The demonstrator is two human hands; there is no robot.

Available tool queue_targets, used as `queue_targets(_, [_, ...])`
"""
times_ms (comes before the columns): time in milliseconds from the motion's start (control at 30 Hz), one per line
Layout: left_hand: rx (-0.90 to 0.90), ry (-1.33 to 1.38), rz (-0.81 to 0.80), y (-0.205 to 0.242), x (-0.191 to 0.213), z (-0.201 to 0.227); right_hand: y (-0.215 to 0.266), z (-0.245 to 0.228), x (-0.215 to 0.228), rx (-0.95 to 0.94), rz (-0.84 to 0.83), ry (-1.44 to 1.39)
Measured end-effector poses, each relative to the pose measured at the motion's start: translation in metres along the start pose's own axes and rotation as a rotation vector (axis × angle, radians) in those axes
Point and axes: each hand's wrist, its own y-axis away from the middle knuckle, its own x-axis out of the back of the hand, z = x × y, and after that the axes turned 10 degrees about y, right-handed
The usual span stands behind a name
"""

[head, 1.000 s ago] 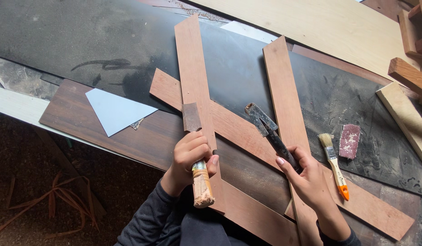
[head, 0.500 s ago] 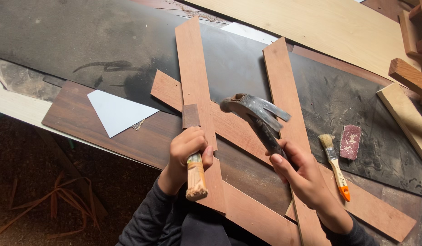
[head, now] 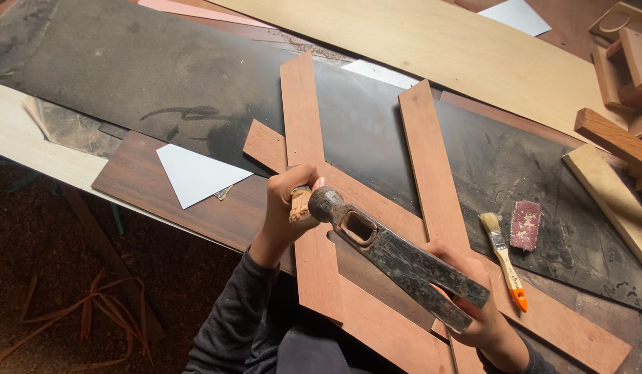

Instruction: The person brushes a wooden cross-shaped piece with a paintbrush, then uses a hammer to tap a chisel against the wood. The person then arranges multiple wooden pieces on the workbench.

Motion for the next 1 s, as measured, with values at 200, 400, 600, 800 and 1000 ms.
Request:
queue_targets(200, [0.021, 0.007, 0.007, -0.001, 0.0, -0.001, 0.009, -0.012, -0.005, 0.136, 0.0, 0.084])
queue_targets(400, [-0.029, 0.014, 0.017, -0.003, 0.003, -0.006, 0.012, -0.029, -0.022, 0.143, 0.047, 0.149])
queue_targets(600, [-0.125, 0.085, -0.003, -0.006, 0.0, -0.013, 0.016, -0.036, -0.044, -0.104, 0.115, 0.026])
queue_targets(800, [-0.155, 0.086, -0.024, -0.006, -0.004, -0.019, 0.019, -0.037, -0.059, -0.068, 0.172, -0.106])
queue_targets(1000, [-0.138, 0.072, -0.021, -0.007, -0.007, -0.021, 0.031, -0.052, -0.073, 0.013, 0.259, -0.079])
